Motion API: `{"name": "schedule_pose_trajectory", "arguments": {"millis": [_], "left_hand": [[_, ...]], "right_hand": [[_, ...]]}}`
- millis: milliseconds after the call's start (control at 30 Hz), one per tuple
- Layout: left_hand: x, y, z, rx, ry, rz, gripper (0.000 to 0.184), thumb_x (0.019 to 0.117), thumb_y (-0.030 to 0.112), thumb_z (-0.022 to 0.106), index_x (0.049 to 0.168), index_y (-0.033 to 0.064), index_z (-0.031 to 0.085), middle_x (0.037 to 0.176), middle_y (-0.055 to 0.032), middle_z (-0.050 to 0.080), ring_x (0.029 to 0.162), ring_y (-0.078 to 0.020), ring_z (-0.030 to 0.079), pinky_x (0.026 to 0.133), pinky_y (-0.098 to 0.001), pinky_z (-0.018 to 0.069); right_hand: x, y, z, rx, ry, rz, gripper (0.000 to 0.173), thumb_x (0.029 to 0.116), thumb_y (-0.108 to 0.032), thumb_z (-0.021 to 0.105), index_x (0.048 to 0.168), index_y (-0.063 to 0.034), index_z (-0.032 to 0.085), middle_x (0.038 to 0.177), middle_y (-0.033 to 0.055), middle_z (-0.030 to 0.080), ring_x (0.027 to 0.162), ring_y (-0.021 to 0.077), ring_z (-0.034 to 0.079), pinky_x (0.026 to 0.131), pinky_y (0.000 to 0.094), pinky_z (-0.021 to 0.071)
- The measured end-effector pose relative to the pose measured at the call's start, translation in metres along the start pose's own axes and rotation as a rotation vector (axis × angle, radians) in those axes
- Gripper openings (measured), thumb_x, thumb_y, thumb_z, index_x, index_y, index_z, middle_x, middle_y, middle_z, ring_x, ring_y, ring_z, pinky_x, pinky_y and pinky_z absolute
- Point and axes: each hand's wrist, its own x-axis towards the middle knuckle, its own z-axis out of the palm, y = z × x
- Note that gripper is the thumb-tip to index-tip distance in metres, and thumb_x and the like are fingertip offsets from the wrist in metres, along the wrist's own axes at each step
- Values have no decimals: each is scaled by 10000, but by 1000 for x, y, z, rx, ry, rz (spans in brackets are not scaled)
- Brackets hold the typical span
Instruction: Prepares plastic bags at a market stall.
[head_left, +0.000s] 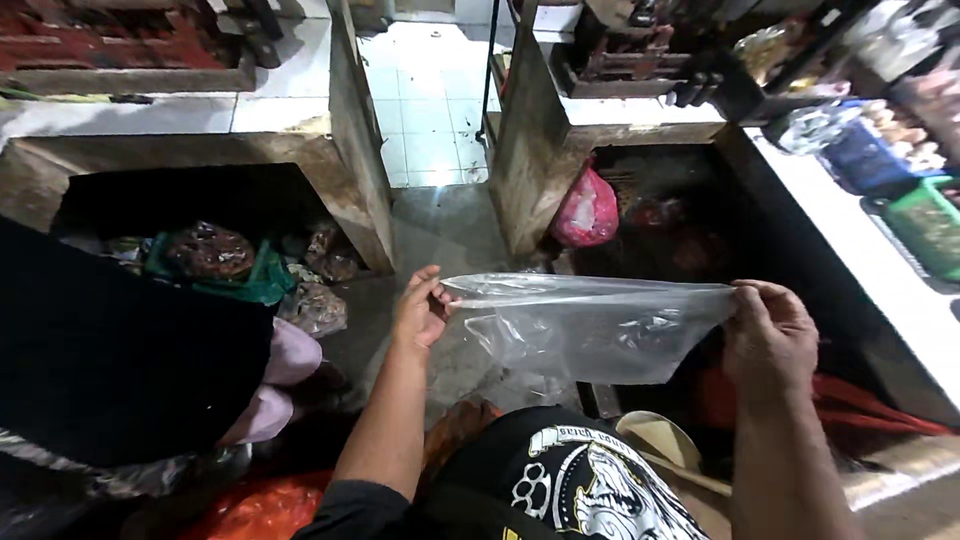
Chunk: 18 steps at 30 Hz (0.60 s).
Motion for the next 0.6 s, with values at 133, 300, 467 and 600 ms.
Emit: {"name": "schedule_pose_trajectory", "arguments": {"millis": [133,300,467,600], "left_hand": [[-5,1,-7,127,-49,-44,222,1028,127,434,1144,190,613,703,48,531,594,-110,569,651,-357,592],[4,12,-19,167,193,14,147,1021,104,495,1122,156,589,755,28,530,619,-120,556,660,-348,569],[5,28,-25,496,532,131,284,996,299,642,1199,104,612,904,-40,636,701,-149,632,632,-352,576],[-22,42,13,1209,154,523,847,917,547,687,1505,-2,422,1506,-257,456,1379,-370,477,1115,-568,429]], "right_hand": [[-2,-1,6,28,-20,-12,113,1036,-156,578,1126,-140,645,985,-59,674,870,65,660,805,287,595],[-3,1,19,33,0,71,118,1032,-165,589,1128,-153,657,991,-40,674,888,88,667,819,325,604],[-3,-13,42,64,-76,3,117,1006,-161,638,1103,-134,697,1009,-38,703,860,73,673,788,272,597],[-1,-34,73,-95,-213,-236,122,972,-92,643,1016,-37,743,1140,65,706,1071,167,676,910,342,598]]}}
